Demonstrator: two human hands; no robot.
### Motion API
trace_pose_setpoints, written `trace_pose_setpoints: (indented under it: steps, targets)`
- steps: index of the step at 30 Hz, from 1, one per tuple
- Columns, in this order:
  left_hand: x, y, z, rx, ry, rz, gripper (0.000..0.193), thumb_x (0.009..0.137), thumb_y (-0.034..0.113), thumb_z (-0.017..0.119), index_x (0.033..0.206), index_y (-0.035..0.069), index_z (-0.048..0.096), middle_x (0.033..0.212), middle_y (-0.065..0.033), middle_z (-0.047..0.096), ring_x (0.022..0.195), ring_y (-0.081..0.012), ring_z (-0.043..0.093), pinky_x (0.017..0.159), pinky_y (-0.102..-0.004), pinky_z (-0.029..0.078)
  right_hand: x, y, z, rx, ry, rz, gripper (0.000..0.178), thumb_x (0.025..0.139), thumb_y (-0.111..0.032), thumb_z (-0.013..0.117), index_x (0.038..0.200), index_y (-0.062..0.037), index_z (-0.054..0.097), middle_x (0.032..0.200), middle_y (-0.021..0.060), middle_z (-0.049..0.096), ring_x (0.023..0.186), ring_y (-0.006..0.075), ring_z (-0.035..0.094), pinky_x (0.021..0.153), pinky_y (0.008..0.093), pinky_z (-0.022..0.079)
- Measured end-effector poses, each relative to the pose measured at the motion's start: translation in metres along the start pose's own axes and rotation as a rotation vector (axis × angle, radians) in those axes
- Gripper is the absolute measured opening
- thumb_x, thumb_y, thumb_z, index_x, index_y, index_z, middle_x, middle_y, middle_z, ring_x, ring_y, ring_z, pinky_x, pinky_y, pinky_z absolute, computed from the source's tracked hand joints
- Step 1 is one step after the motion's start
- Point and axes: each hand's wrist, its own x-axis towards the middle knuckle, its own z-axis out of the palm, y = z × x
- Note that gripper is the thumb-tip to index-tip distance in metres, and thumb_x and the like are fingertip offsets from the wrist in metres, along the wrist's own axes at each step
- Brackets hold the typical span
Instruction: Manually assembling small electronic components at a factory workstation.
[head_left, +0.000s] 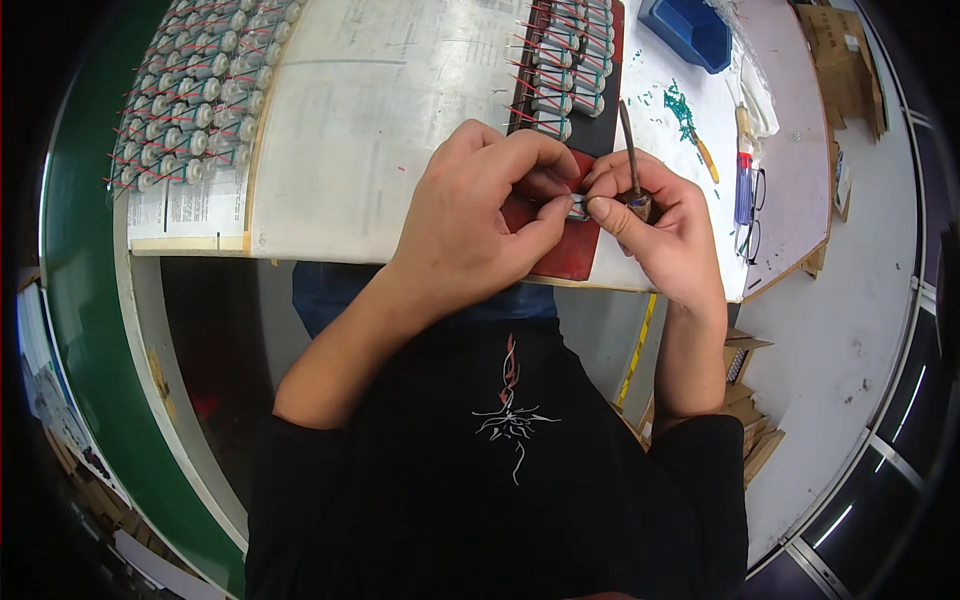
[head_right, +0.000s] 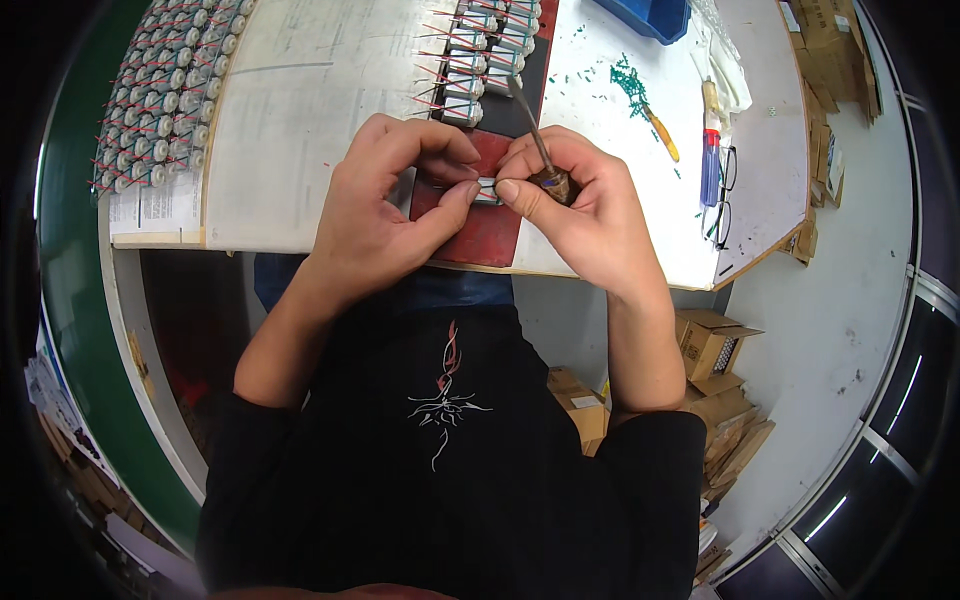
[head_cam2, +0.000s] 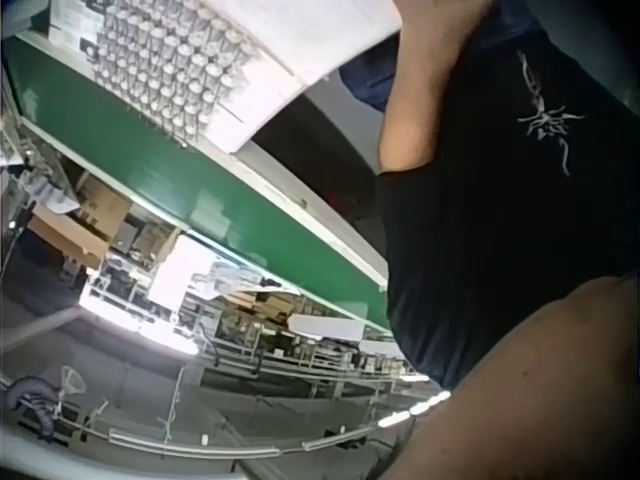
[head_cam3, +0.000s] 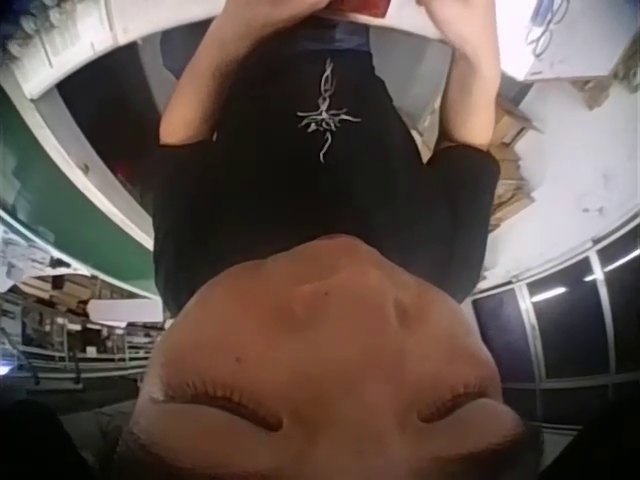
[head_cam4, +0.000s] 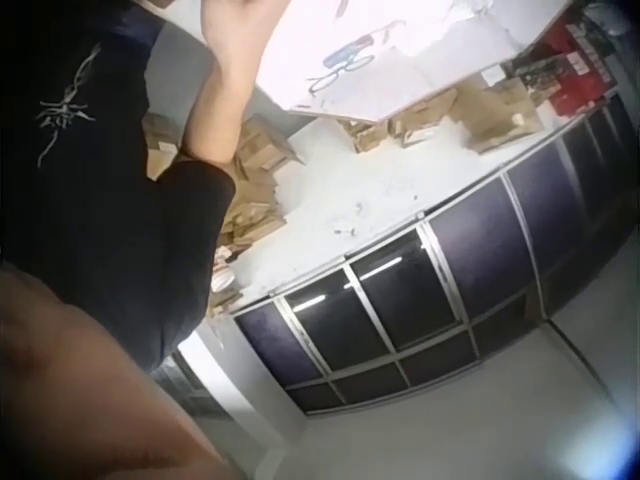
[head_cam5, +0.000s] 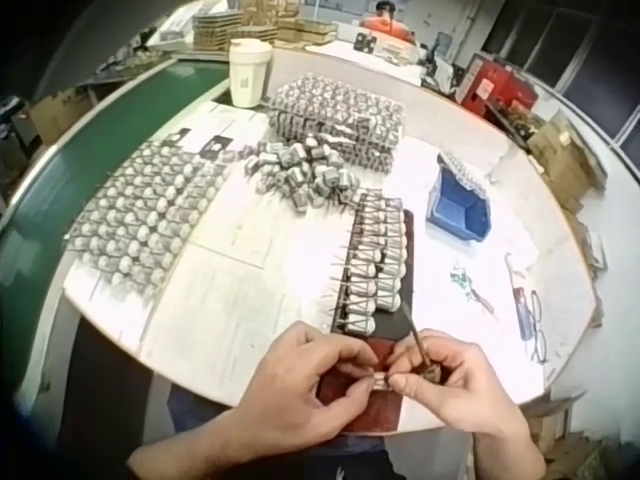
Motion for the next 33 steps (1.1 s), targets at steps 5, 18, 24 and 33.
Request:
trace_pose_setpoints:
  steps: [5, 18, 24, 33]
  targets:
    - [0.001, 0.000, 0.000, -0.004, -0.025, 0.003, 0.028, 0.080, -0.001, 0.076, 0.107, 0.004, 0.068, 0.103, -0.0058, 0.066, 0.095, -0.0151, 0.063, 0.084, -0.0273, 0.053, 0.000, 0.007, 0.005, 0.012, 0.067, -0.025, 0.012, 0.091, -0.005, 0.075, 0.096, 0.0006, 0.067, 0.103, 0.0013, 0.063, 0.070, 0.0029, 0.050, 0.057, 0.0193, 0.038]
    - [0.003, -0.006, 0.004, -0.008, 0.017, 0.057, 0.029, 0.076, 0.013, 0.079, 0.104, 0.010, 0.069, 0.091, 0.0002, 0.072, 0.087, -0.0253, 0.056, 0.080, -0.0366, 0.049, 0.002, 0.003, 0.006, 0.008, 0.041, 0.020, 0.010, 0.091, -0.004, 0.075, 0.095, -0.0008, 0.066, 0.102, 0.0010, 0.062, 0.068, 0.0024, 0.049, 0.055, 0.0185, 0.036]
    - [0.002, -0.006, 0.004, -0.055, 0.012, 0.028, 0.030, 0.076, 0.012, 0.078, 0.105, 0.010, 0.068, 0.092, 0.0010, 0.073, 0.087, -0.0248, 0.056, 0.081, -0.0359, 0.049, 0.003, 0.005, -0.002, 0.007, -0.023, -0.015, 0.013, 0.093, -0.009, 0.074, 0.098, 0.0000, 0.066, 0.100, 0.0014, 0.063, 0.066, 0.0028, 0.049, 0.054, 0.0182, 0.036]
    - [0.002, -0.006, 0.003, -0.055, 0.001, 0.011, 0.030, 0.076, 0.013, 0.077, 0.105, 0.010, 0.068, 0.093, 0.0007, 0.074, 0.088, -0.0241, 0.055, 0.082, -0.0349, 0.048, 0.003, -0.006, 0.000, 0.017, 0.026, 0.090, 0.011, 0.093, -0.006, 0.073, 0.094, 0.0009, 0.066, 0.083, -0.0012, 0.062, 0.069, 0.0050, 0.050, 0.061, 0.0207, 0.041]
